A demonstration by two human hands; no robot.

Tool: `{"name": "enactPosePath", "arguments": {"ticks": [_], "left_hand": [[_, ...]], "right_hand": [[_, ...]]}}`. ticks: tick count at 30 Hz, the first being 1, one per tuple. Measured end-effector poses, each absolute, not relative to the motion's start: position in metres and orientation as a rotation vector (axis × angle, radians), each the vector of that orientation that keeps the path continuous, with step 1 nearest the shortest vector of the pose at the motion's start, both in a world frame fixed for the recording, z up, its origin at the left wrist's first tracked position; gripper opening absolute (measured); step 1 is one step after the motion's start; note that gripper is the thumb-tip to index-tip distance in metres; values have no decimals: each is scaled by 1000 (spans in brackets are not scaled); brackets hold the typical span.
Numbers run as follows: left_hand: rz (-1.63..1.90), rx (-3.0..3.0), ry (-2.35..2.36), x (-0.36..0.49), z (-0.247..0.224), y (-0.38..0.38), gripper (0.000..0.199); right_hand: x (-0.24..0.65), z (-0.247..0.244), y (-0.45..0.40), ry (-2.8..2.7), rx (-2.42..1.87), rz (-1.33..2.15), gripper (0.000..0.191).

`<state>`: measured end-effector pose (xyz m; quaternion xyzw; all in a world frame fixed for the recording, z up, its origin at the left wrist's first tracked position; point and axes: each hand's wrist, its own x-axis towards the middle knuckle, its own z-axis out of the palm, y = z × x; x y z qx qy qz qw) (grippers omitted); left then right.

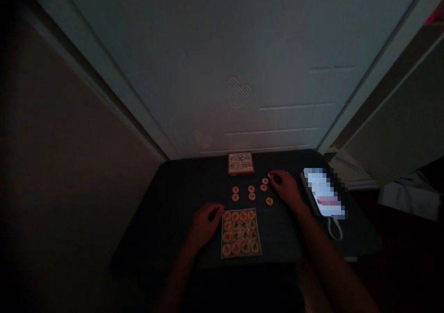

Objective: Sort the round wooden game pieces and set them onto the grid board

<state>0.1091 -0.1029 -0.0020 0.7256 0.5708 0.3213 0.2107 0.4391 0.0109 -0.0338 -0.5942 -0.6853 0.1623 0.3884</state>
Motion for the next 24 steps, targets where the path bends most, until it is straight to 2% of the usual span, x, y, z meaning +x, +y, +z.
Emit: {"name": "enactPosePath", "arguments": {"ticks": [10, 17, 24], "left_hand": [[886, 2006, 1606, 109, -3, -102, 23], [896, 1993, 1619, 110, -3, -102, 22], [1026, 1812, 1631, 106, 6, -104, 25]], "right_hand": [[424, -5, -27, -1639, -1468, 413, 39], [383, 9, -108, -1618, -1343, 697, 33], [360, 11, -141, -1434, -1278, 1011, 30]]}}
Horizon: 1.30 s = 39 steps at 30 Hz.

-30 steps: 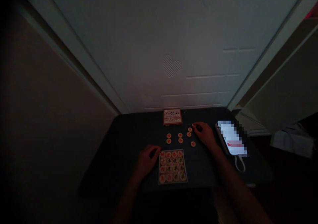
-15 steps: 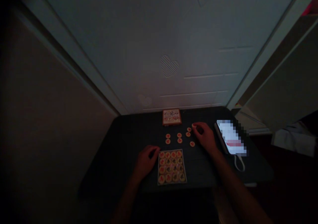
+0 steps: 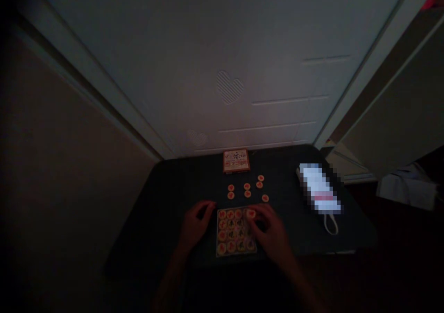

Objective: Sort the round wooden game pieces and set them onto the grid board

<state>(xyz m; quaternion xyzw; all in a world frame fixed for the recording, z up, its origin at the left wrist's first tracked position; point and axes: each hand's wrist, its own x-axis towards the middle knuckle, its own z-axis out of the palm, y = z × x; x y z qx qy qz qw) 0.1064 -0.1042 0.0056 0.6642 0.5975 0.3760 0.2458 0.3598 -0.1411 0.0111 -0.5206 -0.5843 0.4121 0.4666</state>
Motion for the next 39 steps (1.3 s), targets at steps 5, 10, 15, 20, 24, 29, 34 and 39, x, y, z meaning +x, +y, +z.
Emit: {"name": "enactPosePath", "arguments": {"ticks": [5, 10, 15, 20, 24, 29, 34, 39], "left_hand": [[1048, 1728, 1636, 115, 28, -134, 23], [958, 1731, 1458, 137, 49, -164, 17], [936, 1696, 1417, 150, 49, -168, 15], [961, 1670, 1416, 153, 43, -166, 15], [963, 1665, 1419, 153, 45, -168, 15], [945, 1608, 1452, 154, 47, -170, 19], [947, 1532, 1457, 155, 47, -169, 23], [968, 1503, 1423, 155, 50, -169, 20]], "right_hand": [[349, 27, -158, -1501, -1277, 1136, 27], [341, 34, -164, -1543, -1290, 1157, 25], [336, 32, -168, -1457, -1274, 1267, 28], [337, 33, -171, -1502, -1258, 1235, 27], [337, 40, -170, -1541, -1231, 1176, 25], [335, 42, -170, -1586, -1193, 1141, 25], [335, 38, -172, -1570, -1198, 1065, 25], [334, 42, -173, -1651, -1193, 946, 26]]}}
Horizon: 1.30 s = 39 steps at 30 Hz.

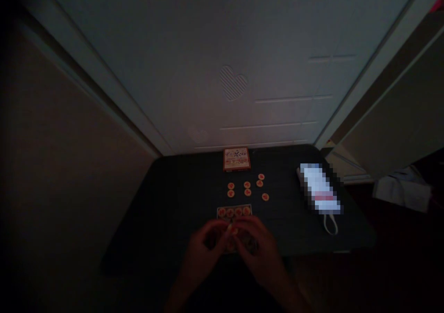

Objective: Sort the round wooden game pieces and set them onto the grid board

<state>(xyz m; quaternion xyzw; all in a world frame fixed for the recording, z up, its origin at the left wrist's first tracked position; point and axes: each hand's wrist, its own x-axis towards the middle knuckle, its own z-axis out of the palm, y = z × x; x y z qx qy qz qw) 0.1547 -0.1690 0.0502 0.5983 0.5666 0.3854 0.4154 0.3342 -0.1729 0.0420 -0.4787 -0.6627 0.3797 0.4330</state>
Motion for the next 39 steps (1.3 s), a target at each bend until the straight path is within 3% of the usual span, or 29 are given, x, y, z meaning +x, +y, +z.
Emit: {"name": "enactPosePath", "arguments": {"ticks": [12, 25, 39], "left_hand": [[971, 1610, 1410, 143, 49, -165, 18], [1025, 1638, 1701, 108, 2, -144, 25], [1076, 1787, 1612, 109, 1, -149, 15]], "right_hand": [[337, 32, -170, -1759, -1217, 810, 29], [342, 18, -158, -1957, -1244, 634, 18], [336, 13, -154, -2000, -1255, 628, 17]]}}
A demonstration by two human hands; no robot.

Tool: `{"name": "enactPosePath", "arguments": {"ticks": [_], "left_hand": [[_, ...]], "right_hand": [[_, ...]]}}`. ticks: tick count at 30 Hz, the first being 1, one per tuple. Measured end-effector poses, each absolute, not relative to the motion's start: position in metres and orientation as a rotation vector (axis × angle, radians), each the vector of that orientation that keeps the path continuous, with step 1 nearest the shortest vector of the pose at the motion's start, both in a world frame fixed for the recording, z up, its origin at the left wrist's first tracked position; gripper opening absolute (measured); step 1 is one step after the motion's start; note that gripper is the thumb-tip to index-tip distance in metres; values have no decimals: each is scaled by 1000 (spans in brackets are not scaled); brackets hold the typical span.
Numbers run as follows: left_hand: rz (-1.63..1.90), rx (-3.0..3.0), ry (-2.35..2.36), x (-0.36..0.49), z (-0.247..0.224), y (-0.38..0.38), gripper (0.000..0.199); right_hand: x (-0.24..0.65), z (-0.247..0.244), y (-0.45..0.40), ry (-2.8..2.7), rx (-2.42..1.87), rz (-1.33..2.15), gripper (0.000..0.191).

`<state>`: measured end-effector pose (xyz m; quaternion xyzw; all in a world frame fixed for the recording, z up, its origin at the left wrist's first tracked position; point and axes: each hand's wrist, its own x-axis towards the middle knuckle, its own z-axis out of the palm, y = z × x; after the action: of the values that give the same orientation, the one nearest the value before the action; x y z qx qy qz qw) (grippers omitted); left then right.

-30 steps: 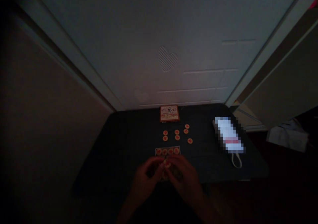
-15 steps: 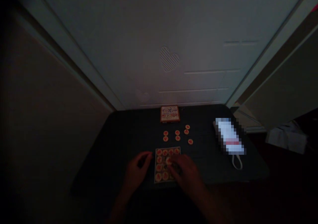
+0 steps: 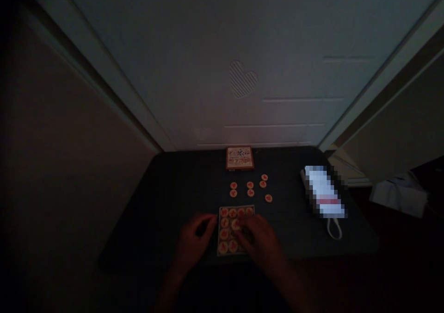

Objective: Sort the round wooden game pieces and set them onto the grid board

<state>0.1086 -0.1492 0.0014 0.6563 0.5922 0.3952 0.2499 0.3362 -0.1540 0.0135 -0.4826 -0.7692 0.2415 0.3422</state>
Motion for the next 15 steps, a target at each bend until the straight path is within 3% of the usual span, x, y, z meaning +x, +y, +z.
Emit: {"name": "enactPosePath", "arguments": {"ticks": [15], "left_hand": [[1055, 1729, 1602, 107, -4, -151, 15]], "right_hand": [[332, 7, -149, -2140, -1281, 557, 13]]}}
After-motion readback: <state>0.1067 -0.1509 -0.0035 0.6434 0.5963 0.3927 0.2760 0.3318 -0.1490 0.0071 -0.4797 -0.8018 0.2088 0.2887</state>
